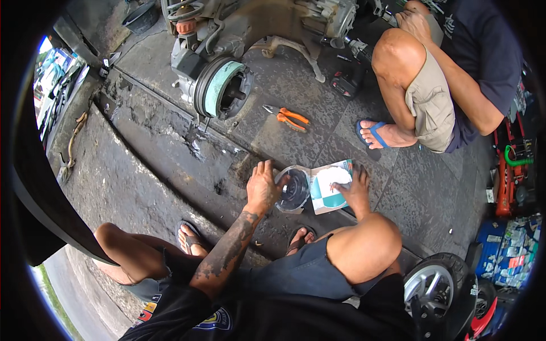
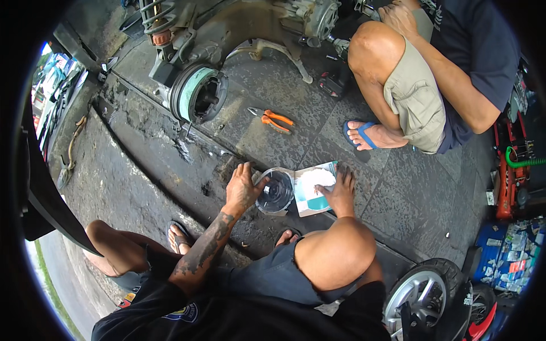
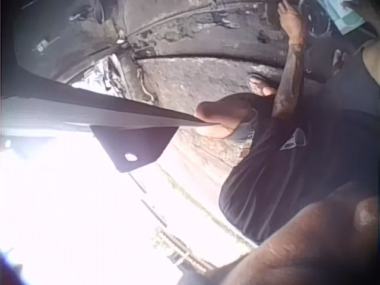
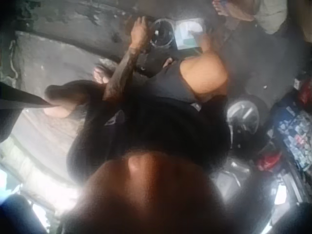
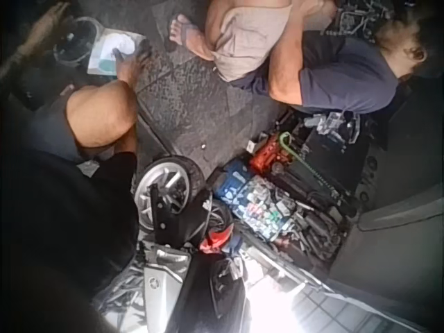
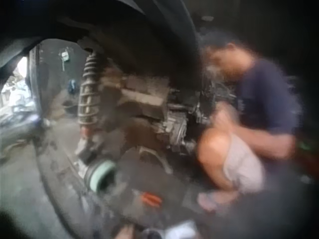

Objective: The person applies lubricant to a motorcycle rear brake assembly, wipes their hands, unpacks new brake shoes, and installs the brake shoes onto the wheel hub using pliers and by hand.

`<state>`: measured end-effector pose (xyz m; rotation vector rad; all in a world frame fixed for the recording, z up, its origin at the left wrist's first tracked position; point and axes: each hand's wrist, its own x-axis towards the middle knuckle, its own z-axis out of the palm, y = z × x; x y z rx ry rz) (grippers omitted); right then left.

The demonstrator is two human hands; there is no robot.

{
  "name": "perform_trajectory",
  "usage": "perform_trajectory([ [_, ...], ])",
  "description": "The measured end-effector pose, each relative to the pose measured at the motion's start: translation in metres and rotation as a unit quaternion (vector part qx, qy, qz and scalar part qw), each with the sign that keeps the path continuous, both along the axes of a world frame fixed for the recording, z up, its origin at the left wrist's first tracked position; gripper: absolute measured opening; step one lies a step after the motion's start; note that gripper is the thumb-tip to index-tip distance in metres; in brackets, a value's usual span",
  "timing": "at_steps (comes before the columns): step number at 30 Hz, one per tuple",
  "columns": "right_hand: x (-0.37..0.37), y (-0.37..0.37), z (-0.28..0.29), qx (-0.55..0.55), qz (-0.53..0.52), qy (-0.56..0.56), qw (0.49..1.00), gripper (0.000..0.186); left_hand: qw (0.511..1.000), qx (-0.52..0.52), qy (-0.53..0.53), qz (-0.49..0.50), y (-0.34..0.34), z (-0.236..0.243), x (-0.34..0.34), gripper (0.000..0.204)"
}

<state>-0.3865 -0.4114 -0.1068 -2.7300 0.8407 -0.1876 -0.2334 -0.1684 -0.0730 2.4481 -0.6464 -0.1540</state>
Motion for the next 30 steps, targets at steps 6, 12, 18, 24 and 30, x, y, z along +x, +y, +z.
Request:
perform_trajectory([
  [6,0.006,0.026,-0.014,0.048,-0.091,0.054,0.993,0.107,0.999,0.03,-0.034,-0.01,0.003,-0.017,-0.013,0.035],
  [12,0.013,0.021,-0.029,0.014,-0.112,-0.016,0.993,0.108,0.963,-0.225,0.142,0.04,0.014,-0.007,-0.001,0.025],
  [18,0.009,0.008,-0.047,0.061,-0.119,-0.006,0.991,0.099,0.904,-0.345,0.243,0.058,0.017,-0.006,0.006,0.012],
  [24,0.007,0.006,-0.021,0.429,-0.18,-0.165,0.869,0.072,0.68,-0.526,0.507,0.062,0.017,0.018,0.023,0.014],
  [30,0.033,0.016,0.024,0.488,0.088,-0.118,0.86,0.063,0.598,-0.55,0.584,0.019,0.02,0.018,0.023,0.013],
])
